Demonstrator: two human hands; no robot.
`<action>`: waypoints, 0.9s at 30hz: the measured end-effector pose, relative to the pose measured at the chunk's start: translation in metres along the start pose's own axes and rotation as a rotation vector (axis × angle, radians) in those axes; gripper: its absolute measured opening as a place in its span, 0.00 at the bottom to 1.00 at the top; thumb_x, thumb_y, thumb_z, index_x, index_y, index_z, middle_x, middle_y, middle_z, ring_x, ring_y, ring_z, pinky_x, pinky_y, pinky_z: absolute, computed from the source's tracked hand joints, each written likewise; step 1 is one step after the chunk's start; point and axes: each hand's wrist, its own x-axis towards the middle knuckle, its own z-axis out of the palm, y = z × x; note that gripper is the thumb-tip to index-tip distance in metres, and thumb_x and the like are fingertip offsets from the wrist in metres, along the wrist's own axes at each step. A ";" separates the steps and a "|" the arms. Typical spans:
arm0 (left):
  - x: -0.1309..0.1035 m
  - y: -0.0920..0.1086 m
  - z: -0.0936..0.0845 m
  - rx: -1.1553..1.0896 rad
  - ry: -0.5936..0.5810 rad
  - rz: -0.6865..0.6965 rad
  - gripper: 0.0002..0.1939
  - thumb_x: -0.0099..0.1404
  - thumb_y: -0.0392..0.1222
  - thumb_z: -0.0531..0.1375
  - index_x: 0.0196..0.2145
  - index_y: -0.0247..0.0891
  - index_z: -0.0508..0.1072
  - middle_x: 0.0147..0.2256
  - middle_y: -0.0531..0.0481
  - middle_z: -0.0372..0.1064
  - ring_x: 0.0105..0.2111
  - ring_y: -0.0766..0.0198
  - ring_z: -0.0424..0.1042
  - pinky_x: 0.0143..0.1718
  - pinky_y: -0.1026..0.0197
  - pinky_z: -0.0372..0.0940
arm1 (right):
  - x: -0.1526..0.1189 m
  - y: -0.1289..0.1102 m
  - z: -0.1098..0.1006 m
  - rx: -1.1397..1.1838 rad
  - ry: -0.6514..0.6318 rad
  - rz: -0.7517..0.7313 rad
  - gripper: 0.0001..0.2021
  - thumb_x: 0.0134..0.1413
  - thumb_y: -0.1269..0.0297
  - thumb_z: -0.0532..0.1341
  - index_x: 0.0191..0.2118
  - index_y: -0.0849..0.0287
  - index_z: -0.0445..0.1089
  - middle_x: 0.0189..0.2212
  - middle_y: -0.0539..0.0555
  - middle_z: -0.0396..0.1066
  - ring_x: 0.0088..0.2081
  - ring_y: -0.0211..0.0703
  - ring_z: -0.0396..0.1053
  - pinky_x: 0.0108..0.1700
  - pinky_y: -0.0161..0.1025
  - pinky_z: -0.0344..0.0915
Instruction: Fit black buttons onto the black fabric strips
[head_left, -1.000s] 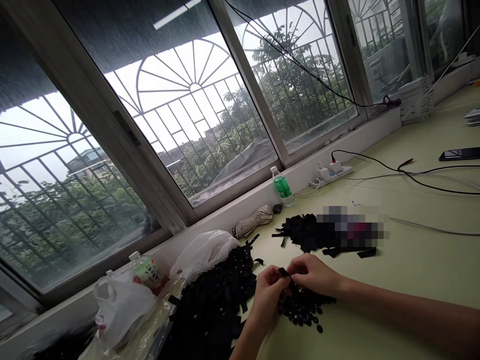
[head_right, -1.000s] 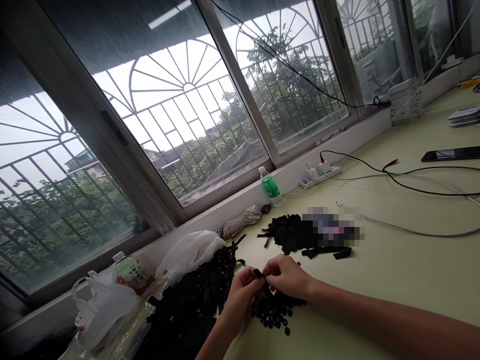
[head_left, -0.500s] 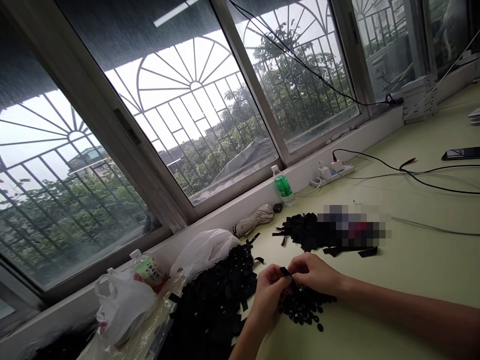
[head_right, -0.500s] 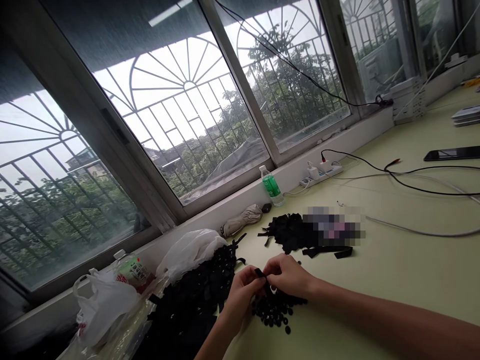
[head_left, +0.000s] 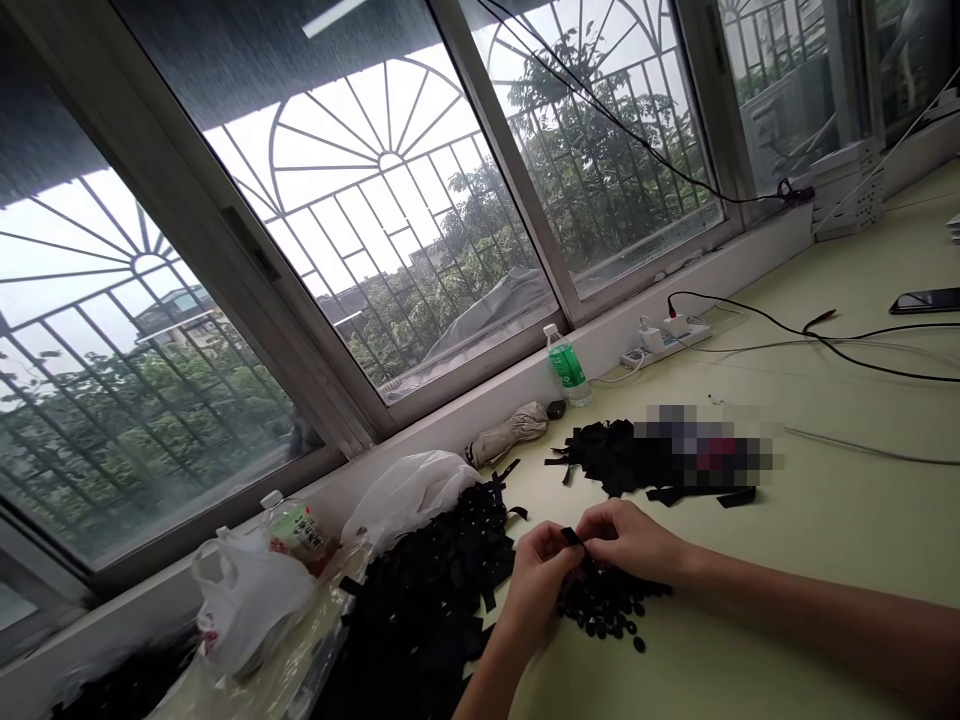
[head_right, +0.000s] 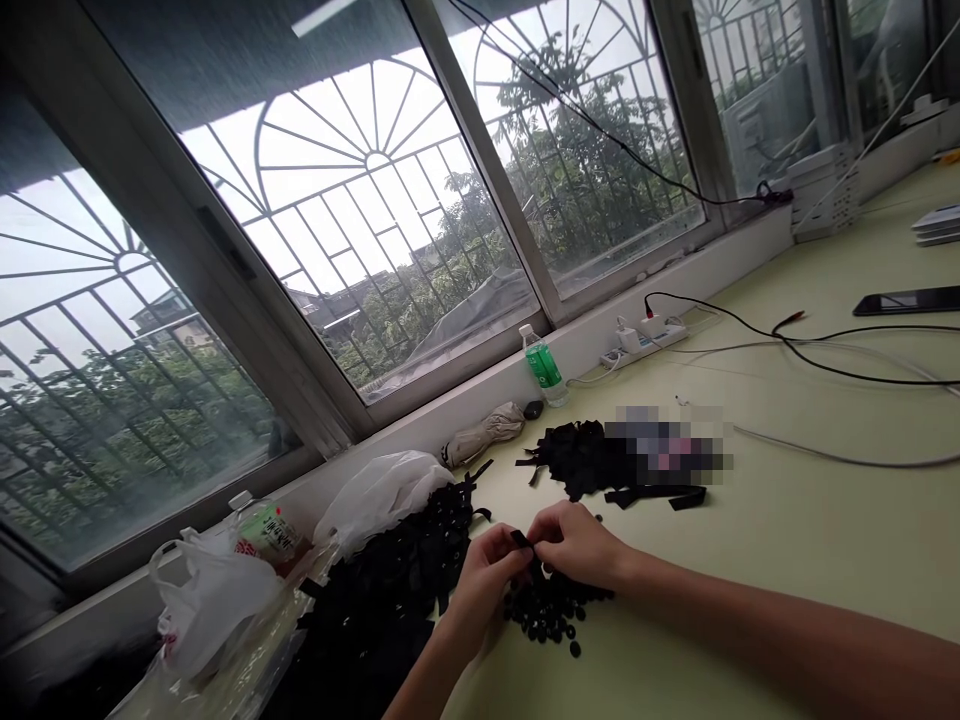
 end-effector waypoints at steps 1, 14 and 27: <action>0.000 0.000 0.000 0.000 -0.001 -0.001 0.09 0.50 0.38 0.65 0.25 0.33 0.68 0.20 0.53 0.64 0.21 0.69 0.64 0.24 0.67 0.56 | 0.000 0.000 0.000 -0.007 0.002 0.000 0.10 0.41 0.69 0.56 0.28 0.61 0.75 0.22 0.51 0.73 0.26 0.39 0.68 0.25 0.31 0.59; -0.002 0.002 0.003 0.022 0.006 -0.007 0.05 0.50 0.35 0.62 0.25 0.33 0.69 0.20 0.53 0.65 0.21 0.70 0.64 0.23 0.68 0.55 | -0.002 -0.002 -0.002 -0.049 -0.020 -0.015 0.11 0.42 0.70 0.54 0.28 0.62 0.74 0.23 0.51 0.73 0.26 0.38 0.67 0.25 0.31 0.58; -0.001 0.002 0.004 -0.020 0.012 -0.019 0.07 0.48 0.35 0.64 0.24 0.33 0.69 0.20 0.53 0.65 0.21 0.70 0.63 0.23 0.68 0.55 | -0.002 0.003 -0.003 -0.062 -0.034 -0.036 0.09 0.43 0.70 0.54 0.28 0.61 0.72 0.23 0.50 0.71 0.26 0.38 0.66 0.26 0.31 0.58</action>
